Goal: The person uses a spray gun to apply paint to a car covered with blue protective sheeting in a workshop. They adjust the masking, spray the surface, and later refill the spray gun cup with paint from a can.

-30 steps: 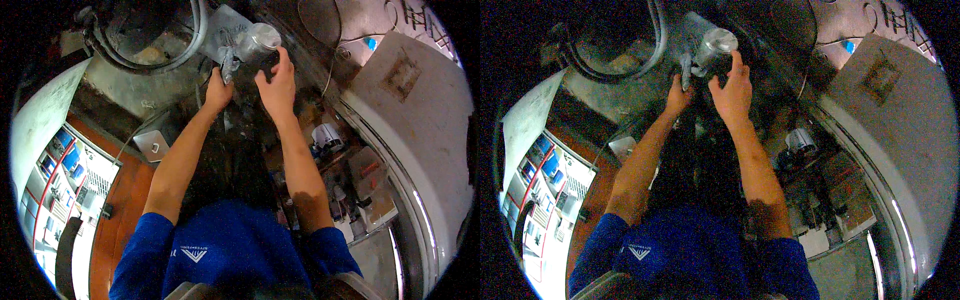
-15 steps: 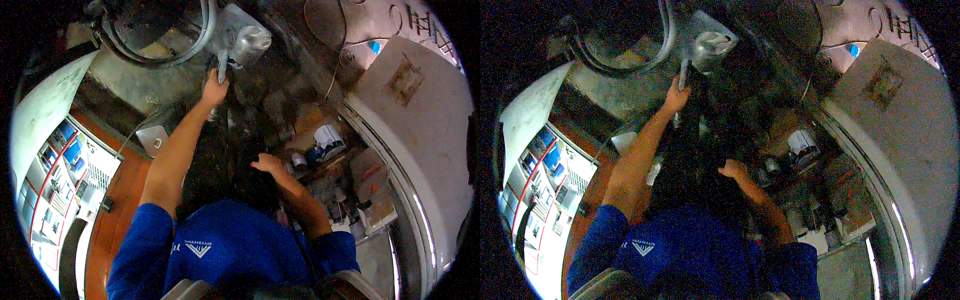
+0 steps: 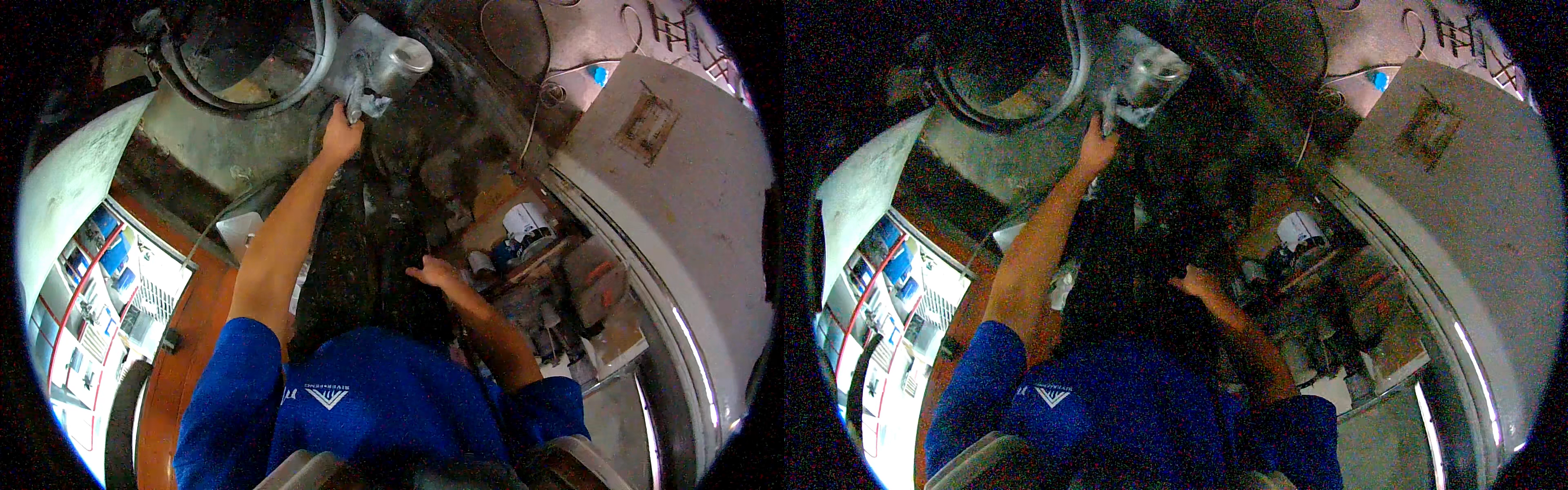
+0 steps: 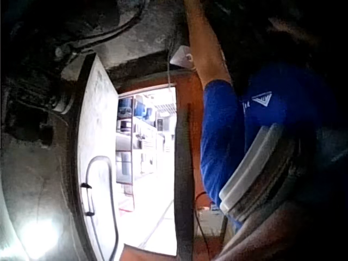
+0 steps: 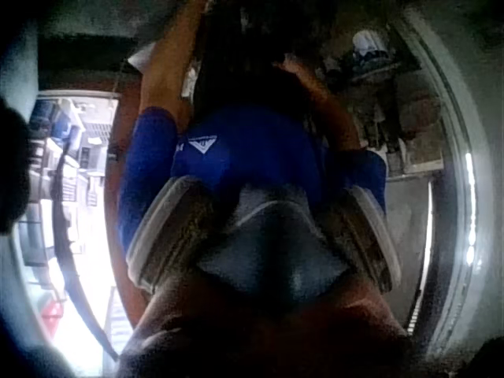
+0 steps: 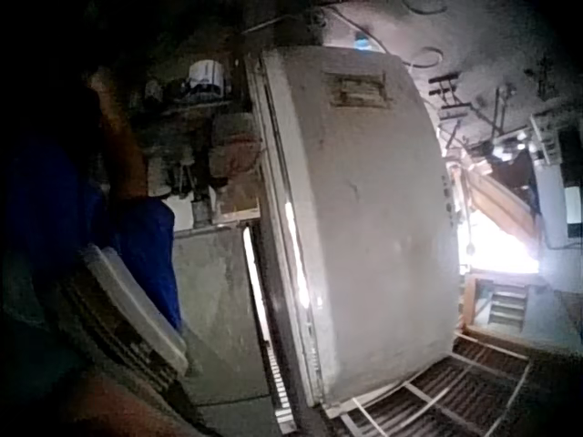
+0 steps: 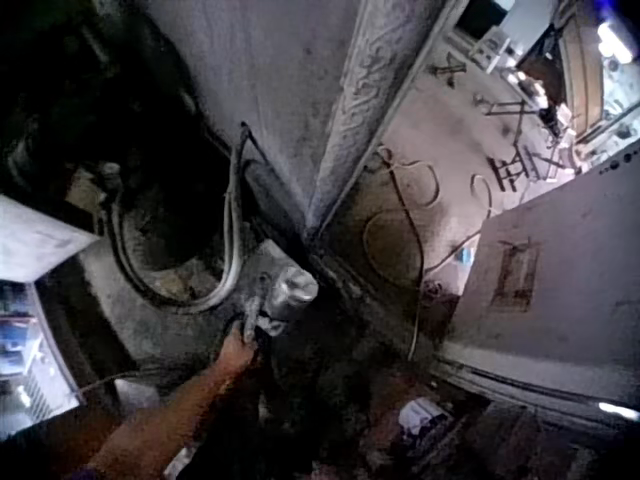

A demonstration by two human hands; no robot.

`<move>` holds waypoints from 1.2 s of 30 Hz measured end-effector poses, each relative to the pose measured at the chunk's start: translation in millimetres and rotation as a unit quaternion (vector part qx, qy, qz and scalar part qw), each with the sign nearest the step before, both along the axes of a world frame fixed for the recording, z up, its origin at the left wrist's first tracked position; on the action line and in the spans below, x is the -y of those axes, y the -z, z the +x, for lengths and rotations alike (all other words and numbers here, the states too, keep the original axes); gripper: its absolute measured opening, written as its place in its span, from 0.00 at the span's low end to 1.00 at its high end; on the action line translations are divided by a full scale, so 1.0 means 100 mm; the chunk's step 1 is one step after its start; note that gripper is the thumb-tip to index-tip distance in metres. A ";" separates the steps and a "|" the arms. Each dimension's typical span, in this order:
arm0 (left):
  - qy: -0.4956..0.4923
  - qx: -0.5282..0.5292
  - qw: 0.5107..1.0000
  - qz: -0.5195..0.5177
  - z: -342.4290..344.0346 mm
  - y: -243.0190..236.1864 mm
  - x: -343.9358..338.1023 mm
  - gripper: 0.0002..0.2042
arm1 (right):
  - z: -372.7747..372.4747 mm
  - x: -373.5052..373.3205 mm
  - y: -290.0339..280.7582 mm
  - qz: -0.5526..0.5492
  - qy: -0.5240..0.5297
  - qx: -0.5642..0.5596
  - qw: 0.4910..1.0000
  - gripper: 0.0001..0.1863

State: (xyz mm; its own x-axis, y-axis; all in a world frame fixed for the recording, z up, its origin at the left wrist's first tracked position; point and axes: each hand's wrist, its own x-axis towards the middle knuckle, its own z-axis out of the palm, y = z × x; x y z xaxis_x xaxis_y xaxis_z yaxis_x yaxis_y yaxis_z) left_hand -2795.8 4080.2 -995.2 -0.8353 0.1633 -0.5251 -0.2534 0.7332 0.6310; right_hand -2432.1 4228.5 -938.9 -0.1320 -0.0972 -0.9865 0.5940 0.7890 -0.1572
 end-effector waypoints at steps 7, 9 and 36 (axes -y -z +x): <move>-0.017 0.002 1.000 0.027 0.22 -0.15 0.03 0.24 | -1.55 -0.67 -0.77 0.072 0.199 -0.312 0.926 0.32; -0.031 -0.044 0.997 0.063 0.38 -0.42 0.02 0.25 | -2.19 -0.86 -1.19 0.095 0.227 -0.444 0.862 0.35; -0.039 -0.122 0.990 0.063 0.65 -1.37 -0.10 0.29 | -3.47 -0.80 -2.01 0.169 0.112 -0.461 0.864 0.59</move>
State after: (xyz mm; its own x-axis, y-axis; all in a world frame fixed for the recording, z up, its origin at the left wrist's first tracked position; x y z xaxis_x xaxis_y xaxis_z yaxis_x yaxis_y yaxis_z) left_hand -2730.8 4090.3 -858.3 -0.9472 0.1443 -0.2862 -0.1358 0.6282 0.7661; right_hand -2778.9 4308.3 -738.2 -0.8554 0.3062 -0.4178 0.4825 0.7645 -0.4276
